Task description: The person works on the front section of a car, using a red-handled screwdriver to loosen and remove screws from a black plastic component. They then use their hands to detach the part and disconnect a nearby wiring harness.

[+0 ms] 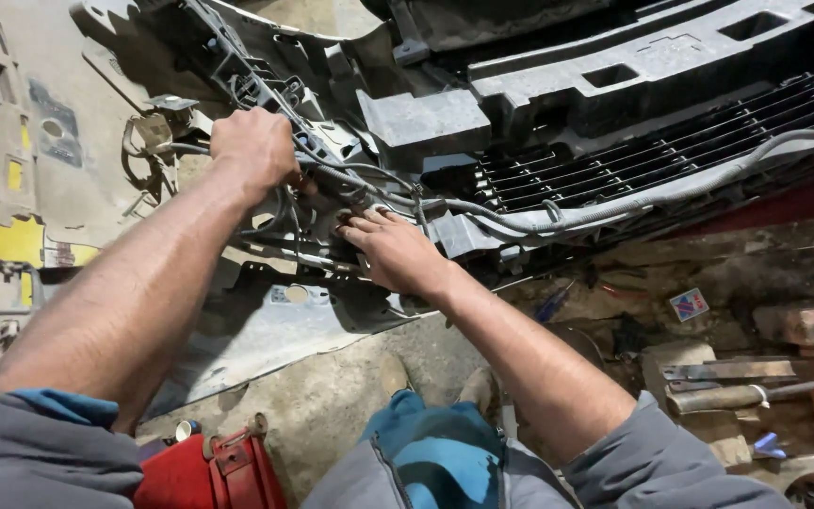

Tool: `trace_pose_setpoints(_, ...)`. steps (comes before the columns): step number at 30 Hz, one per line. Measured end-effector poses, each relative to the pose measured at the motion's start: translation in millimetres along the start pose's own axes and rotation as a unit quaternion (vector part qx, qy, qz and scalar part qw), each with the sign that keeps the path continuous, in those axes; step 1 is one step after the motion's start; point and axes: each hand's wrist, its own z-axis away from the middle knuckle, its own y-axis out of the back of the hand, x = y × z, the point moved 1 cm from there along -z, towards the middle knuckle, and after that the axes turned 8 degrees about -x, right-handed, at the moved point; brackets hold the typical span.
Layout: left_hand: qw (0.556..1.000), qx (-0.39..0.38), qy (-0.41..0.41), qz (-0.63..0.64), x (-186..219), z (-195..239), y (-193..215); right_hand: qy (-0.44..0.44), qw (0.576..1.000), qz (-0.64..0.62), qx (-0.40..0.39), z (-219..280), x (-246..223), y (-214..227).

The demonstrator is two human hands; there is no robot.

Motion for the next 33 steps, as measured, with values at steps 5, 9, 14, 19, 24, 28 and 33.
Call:
trace_pose_setpoints(5,1.0,-0.011,0.005,-0.009,17,34,24,-0.015,0.999,0.032,-0.034,-9,-5,-3)
trace_pose_setpoints(9,1.0,0.007,0.011,-0.015,5,9,2,-0.041,0.993,0.036,-0.1,-17,-3,-8)
trace_pose_setpoints(14,1.0,-0.011,0.009,-0.017,8,2,5,-0.062,0.992,0.035,-0.104,-24,-11,-2)
trace_pose_setpoints(19,1.0,-0.014,0.011,-0.011,6,-1,2,-0.09,0.99,-0.016,-0.109,-24,-12,1)
trace_pose_setpoints(24,1.0,-0.003,0.011,-0.015,12,16,11,-0.077,0.99,0.036,-0.111,-35,-4,-17)
trace_pose_setpoints(28,0.999,-0.025,0.022,-0.015,26,37,25,-0.072,0.99,0.049,-0.115,-36,-5,-16)
trace_pose_setpoints(33,0.999,-0.015,0.029,-0.006,22,32,20,-0.073,0.992,0.047,-0.094,-34,-8,-20)
